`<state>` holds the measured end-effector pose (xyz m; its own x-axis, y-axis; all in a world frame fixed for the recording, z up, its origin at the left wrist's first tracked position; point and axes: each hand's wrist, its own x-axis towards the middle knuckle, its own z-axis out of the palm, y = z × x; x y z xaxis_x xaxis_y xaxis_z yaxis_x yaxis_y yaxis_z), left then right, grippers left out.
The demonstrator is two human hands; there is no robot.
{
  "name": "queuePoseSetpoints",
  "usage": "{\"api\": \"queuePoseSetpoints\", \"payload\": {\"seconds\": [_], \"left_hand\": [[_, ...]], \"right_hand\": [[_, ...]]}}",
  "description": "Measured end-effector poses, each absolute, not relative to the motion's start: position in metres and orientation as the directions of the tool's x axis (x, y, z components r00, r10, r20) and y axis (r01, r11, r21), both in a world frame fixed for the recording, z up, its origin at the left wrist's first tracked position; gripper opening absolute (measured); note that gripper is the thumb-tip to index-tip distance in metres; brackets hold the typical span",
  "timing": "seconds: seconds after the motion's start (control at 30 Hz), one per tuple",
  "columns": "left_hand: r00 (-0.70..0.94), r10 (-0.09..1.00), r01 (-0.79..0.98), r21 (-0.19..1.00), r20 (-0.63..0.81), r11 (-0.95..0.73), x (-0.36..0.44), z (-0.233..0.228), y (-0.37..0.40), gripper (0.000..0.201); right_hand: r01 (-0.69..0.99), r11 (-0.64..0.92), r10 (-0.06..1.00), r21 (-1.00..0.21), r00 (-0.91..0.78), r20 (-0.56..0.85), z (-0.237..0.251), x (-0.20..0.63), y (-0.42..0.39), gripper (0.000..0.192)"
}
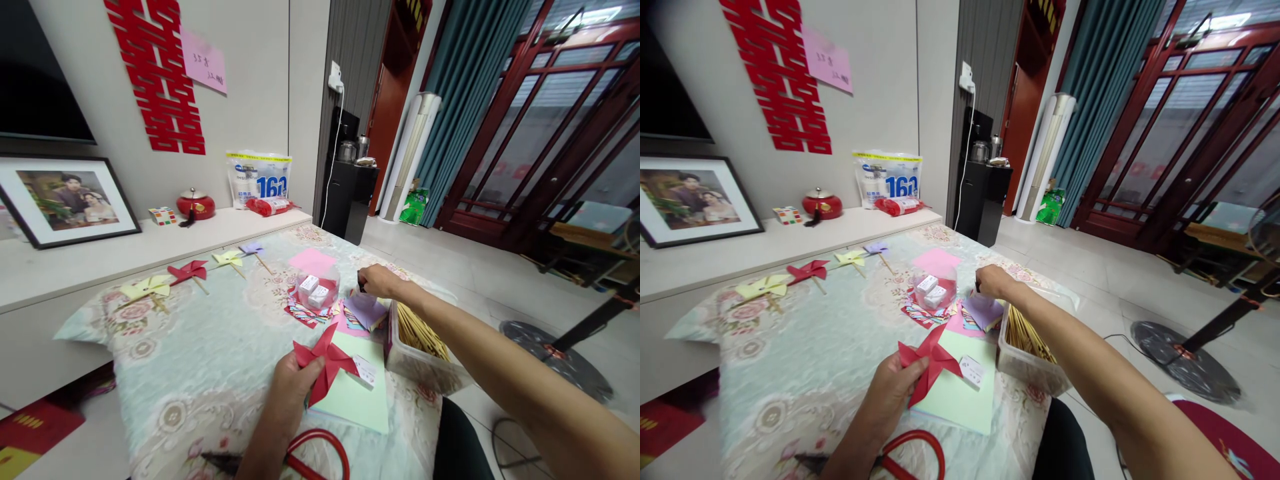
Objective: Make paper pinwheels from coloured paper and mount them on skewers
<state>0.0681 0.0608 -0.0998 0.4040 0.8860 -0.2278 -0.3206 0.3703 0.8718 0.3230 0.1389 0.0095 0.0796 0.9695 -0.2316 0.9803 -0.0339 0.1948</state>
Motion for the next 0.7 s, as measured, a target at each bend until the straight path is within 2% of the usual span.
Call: {"api": "queuePoseSetpoints", "payload": {"seconds": [0.17,0.3,0.4,0.53,0.7], "left_hand": [[0.408,0.882,-0.320,0.867,-0.237,0.381,0.069,-0.100,0.061,0.025],[0.407,0.884,-0.316,0.873,-0.229,0.372,0.068,-0.100,0.061,0.026],[0.408,0.885,-0.321,0.872,-0.225,0.369,0.068,-0.100,0.061,0.024],[0.416,0.881,-0.324,0.867,-0.228,0.377,0.068,-0.100,0.062,0.020],[0.325,0.922,-0.310,0.898,-0.209,0.313,0.069,-0.097,0.061,0.024]], "right_hand": [[0.994,-0.055,0.968,0.092,0.075,-0.238,0.013,0.323,0.138,0.030],[0.995,-0.087,0.969,-0.040,0.076,-0.234,0.019,0.321,0.135,0.029],[0.980,-0.103,0.971,-0.169,0.062,-0.231,0.026,0.318,0.129,0.026],[0.920,-0.065,0.980,-0.386,-0.015,-0.199,0.036,0.307,0.109,0.006],[0.787,0.028,0.985,-0.616,-0.126,-0.116,0.041,0.274,0.056,0.010]]}}
